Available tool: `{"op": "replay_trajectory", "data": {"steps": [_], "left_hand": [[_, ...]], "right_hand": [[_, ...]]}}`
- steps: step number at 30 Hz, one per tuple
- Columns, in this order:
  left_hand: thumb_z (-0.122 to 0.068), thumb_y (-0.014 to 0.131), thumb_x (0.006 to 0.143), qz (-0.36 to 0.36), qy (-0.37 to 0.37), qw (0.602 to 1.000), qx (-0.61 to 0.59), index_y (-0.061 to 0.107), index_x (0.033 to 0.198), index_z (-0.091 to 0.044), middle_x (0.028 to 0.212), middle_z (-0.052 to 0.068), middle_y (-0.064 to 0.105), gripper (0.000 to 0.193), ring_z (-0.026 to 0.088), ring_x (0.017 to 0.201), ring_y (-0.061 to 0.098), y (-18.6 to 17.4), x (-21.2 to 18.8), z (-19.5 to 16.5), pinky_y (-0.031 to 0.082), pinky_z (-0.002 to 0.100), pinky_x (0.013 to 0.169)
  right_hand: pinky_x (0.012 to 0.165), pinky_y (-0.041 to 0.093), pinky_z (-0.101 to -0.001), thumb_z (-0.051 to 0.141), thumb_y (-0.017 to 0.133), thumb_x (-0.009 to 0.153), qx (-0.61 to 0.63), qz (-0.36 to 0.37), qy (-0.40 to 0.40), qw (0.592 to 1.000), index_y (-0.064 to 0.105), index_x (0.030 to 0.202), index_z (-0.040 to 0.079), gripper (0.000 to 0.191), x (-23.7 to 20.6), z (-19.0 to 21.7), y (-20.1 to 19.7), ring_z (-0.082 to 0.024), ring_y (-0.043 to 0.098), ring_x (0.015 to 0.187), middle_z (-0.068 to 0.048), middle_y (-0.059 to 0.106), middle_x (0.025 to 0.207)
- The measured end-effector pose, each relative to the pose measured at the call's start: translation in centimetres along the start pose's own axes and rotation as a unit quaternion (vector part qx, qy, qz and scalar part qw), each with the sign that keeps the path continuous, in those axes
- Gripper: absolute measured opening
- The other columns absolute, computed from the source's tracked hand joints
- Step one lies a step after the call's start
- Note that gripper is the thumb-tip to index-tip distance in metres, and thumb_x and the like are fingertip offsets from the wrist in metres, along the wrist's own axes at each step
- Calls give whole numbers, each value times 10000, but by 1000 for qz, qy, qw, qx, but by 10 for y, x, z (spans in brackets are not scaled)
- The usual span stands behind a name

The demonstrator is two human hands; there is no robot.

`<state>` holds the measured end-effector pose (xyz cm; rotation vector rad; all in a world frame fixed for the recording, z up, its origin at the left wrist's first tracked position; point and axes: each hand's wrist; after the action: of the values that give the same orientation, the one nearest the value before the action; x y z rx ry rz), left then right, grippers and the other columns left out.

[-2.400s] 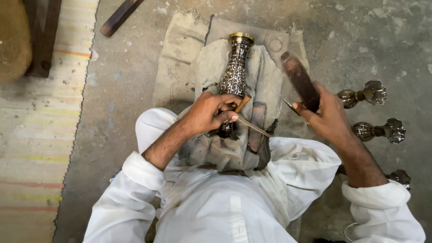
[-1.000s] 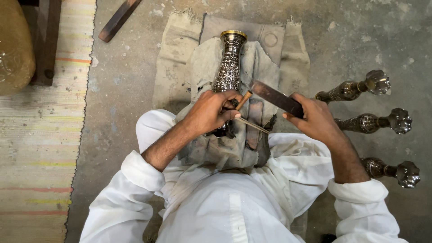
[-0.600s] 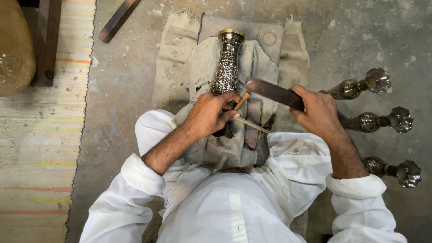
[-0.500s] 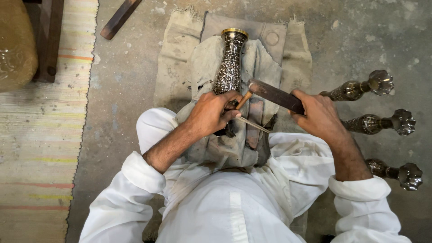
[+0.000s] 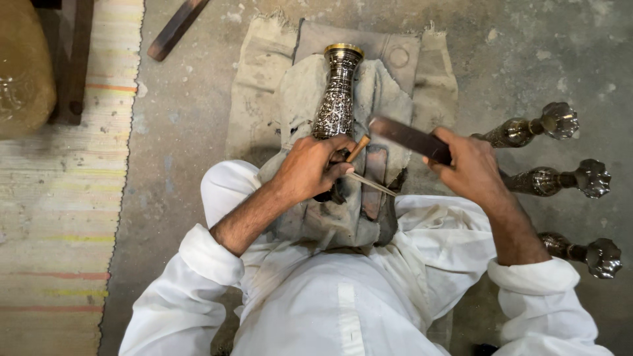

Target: The person sits on the floor holding a small chisel against an engraved brass vase while striking the chisel with a wooden mallet, chasing the decorative pattern. The person repositions the chisel around the vase surface and continues hammering throughout the clip.

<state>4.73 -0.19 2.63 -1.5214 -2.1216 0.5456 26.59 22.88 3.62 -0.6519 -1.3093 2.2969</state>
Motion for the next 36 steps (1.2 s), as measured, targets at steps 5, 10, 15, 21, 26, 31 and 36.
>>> {"op": "replay_trajectory", "data": {"steps": [5, 10, 15, 21, 26, 31, 36], "left_hand": [[-178, 827, 858, 2, 6, 1000, 10, 679, 1128, -65, 874, 149, 769, 328, 345, 828, 744, -2, 0, -2, 565, 434, 710], [-177, 812, 857, 19, -27, 999, -8, 683, 1125, -79, 872, 124, 779, 313, 305, 799, 766, -2, 1, -3, 574, 414, 698], [-172, 814, 854, 17, -16, 1000, -8, 677, 1150, -76, 861, 133, 774, 340, 309, 807, 766, -3, 2, -1, 584, 410, 709], [-157, 813, 854, 13, 7, 1000, -9, 683, 1148, -65, 870, 147, 772, 335, 317, 817, 768, -3, 2, 2, 588, 413, 719], [-139, 811, 852, 16, 6, 999, -28, 682, 1158, -61, 872, 151, 770, 341, 302, 814, 776, -4, 2, 2, 592, 403, 710], [-137, 805, 860, 20, -2, 999, -32, 683, 1156, -69, 869, 147, 775, 327, 293, 815, 780, -5, 2, 2, 590, 395, 703], [-156, 786, 885, 17, -4, 1000, -20, 665, 1186, -77, 876, 133, 778, 334, 298, 818, 769, -4, 0, 3, 579, 398, 702]], "right_hand": [[750, 509, -466, 160, 809, 847, -89, 8, -56, 994, 647, 1116, 76, 325, -2, -3, 2, -341, 685, 819, -157, 707, 820], [709, 519, -456, 187, 793, 844, 7, -6, -41, 999, 643, 1094, 87, 308, -5, 0, 3, -302, 689, 799, -162, 711, 842], [692, 511, -464, 219, 802, 866, 31, -9, 35, 999, 635, 1132, 65, 349, -6, 4, 1, -322, 672, 754, -197, 678, 814], [679, 497, -446, 235, 804, 857, 46, -24, -6, 999, 626, 1145, 58, 382, -10, 2, 2, -299, 675, 755, -166, 683, 820], [705, 498, -456, 251, 807, 911, -28, -1, 48, 998, 651, 1104, 52, 318, -13, -1, 4, -310, 664, 728, -181, 670, 779], [694, 500, -415, 145, 796, 869, -17, -21, -31, 999, 654, 1101, 62, 285, -15, -6, 9, -247, 684, 761, -107, 694, 830], [678, 496, -413, 178, 779, 922, 190, -72, 18, 979, 616, 1106, 59, 272, -14, -11, 15, -228, 648, 737, -117, 662, 867]]}}
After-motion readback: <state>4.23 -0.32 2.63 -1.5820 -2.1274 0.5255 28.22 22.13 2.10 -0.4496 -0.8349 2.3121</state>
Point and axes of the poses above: each hand's wrist, its own x-axis towards the middle knuckle, its own y-axis out of the palm, z = x × y
